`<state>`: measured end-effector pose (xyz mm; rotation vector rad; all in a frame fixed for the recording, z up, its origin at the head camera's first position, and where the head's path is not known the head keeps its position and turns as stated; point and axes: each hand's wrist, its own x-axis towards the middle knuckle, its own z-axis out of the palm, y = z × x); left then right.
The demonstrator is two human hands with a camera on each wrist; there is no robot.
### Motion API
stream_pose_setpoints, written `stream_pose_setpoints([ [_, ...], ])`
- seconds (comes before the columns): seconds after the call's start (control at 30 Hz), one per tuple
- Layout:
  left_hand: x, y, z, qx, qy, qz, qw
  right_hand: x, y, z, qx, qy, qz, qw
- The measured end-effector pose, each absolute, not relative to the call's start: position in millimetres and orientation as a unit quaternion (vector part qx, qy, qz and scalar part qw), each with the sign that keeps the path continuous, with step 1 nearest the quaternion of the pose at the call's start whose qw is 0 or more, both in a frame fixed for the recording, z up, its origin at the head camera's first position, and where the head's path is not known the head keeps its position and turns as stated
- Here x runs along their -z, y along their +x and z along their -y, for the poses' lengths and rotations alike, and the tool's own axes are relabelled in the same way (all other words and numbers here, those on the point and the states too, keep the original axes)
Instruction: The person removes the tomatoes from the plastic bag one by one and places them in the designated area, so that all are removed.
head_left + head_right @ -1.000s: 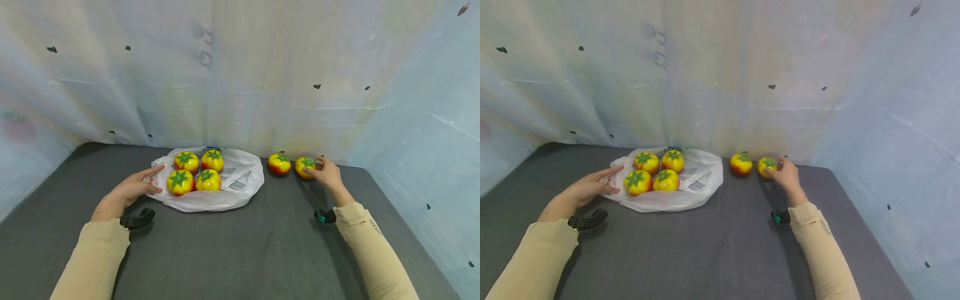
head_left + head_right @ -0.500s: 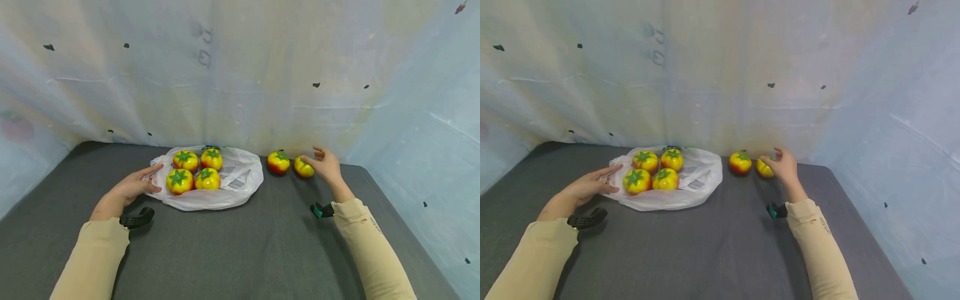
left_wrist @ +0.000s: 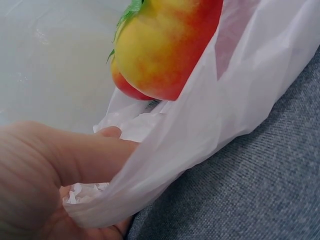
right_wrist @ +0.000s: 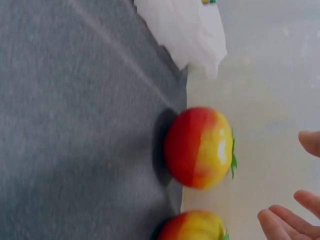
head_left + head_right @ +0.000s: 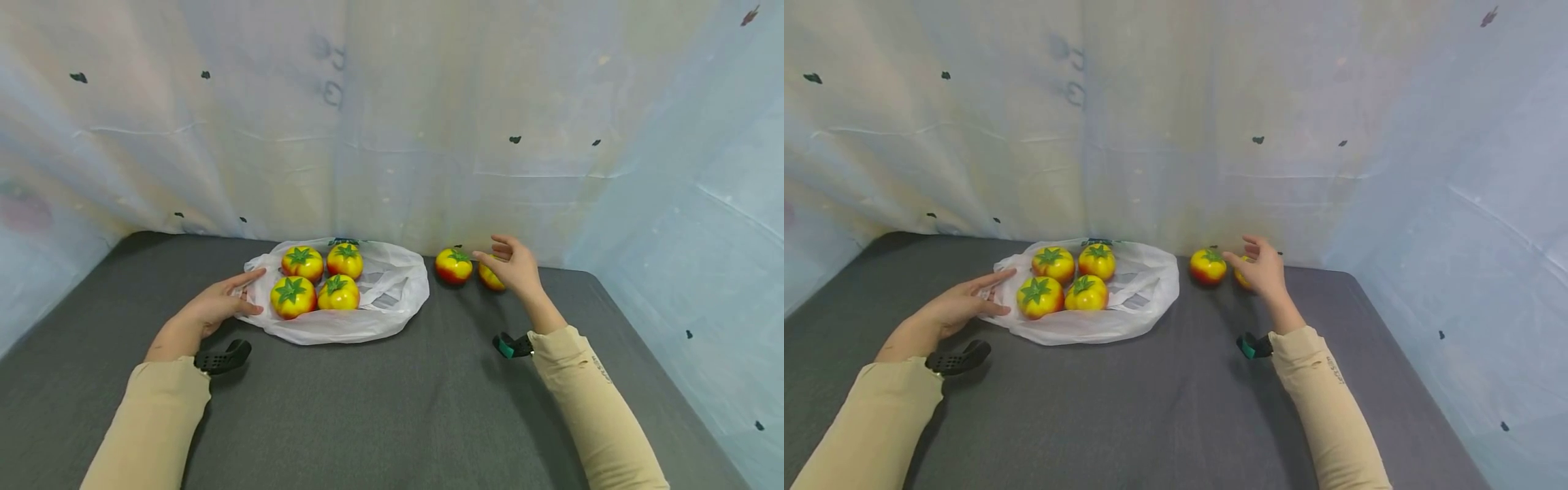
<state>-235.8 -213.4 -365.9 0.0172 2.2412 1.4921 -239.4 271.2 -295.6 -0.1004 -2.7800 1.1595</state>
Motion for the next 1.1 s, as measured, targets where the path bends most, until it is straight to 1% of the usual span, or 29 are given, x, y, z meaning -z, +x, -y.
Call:
stream_pose_setpoints([
  [0.33, 366, -235, 214, -0.540, 0.011, -0.811, 0.227, 300, -243, -247, -0.387, -0.013, 0.919, 0.078],
  [0.63, 362, -235, 213, -0.535, 0.005, -0.814, 0.227, 302, -241, -228, -0.425, 0.020, 0.903, 0.058],
  [0.93, 363, -236, 212, -0.531, 0.001, -0.817, 0.225, 306, -234, -204, -0.423, 0.041, 0.903, 0.056],
  [1.1, 364, -236, 212, -0.536, -0.002, -0.813, 0.225, 308, -230, -192, -0.428, 0.067, 0.899, 0.057],
])
